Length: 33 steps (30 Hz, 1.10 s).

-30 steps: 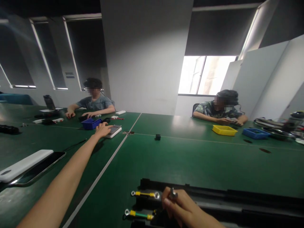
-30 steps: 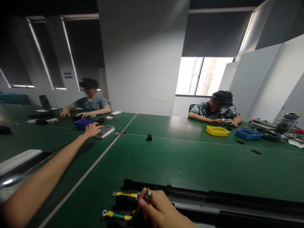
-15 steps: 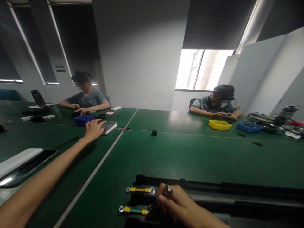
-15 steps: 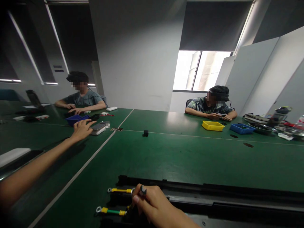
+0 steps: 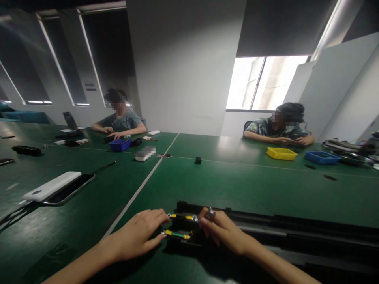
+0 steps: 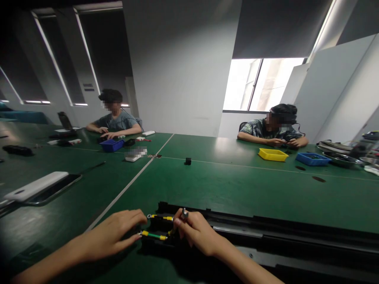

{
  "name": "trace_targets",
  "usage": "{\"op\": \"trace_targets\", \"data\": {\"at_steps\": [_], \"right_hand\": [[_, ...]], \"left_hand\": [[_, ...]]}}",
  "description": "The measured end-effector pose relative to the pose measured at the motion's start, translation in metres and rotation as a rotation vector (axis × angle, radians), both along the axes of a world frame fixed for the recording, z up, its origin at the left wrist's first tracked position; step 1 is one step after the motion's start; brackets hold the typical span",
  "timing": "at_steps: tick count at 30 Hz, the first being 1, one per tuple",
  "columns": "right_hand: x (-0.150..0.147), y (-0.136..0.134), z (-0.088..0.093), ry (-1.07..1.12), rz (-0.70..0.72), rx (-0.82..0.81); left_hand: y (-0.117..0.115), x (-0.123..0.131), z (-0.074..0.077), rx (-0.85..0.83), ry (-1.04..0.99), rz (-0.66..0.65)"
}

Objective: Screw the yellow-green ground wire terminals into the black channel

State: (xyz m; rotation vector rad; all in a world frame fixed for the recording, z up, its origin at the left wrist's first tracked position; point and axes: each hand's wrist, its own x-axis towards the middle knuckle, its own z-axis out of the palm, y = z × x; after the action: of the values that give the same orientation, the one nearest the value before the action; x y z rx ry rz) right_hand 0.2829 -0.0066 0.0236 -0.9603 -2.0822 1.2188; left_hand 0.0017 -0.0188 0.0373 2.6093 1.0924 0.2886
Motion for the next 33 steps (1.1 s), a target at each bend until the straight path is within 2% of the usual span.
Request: {"op": "trace_targets", "data": {"at_steps": [4, 7, 10, 22, 33], "right_hand": [[-0.001, 0.000, 0.001, -0.002, 0.004, 0.002], [-0.001, -0.001, 0.001, 0.003, 0.010, -0.017], [0.000, -0.001, 0.001, 0.010, 0.019, -0.027], [0.000, 0.000, 0.000, 0.014, -0.032, -0.031], [0.001, 0.000, -0.003, 0.075, -0.010, -0.051]], "left_hand": [[0.020, -0.003, -0.018, -0.162, -0.082, 0.021], [0.025, -0.007, -0.031, -0.173, -0.165, 0.012], [0.025, -0.008, -0.038, -0.185, -0.220, -0.006], [0.025, -0.006, -0.041, -0.245, -0.267, 0.031], [0.024, -0.006, -0.041, -0.264, -0.264, 0.061]]}}
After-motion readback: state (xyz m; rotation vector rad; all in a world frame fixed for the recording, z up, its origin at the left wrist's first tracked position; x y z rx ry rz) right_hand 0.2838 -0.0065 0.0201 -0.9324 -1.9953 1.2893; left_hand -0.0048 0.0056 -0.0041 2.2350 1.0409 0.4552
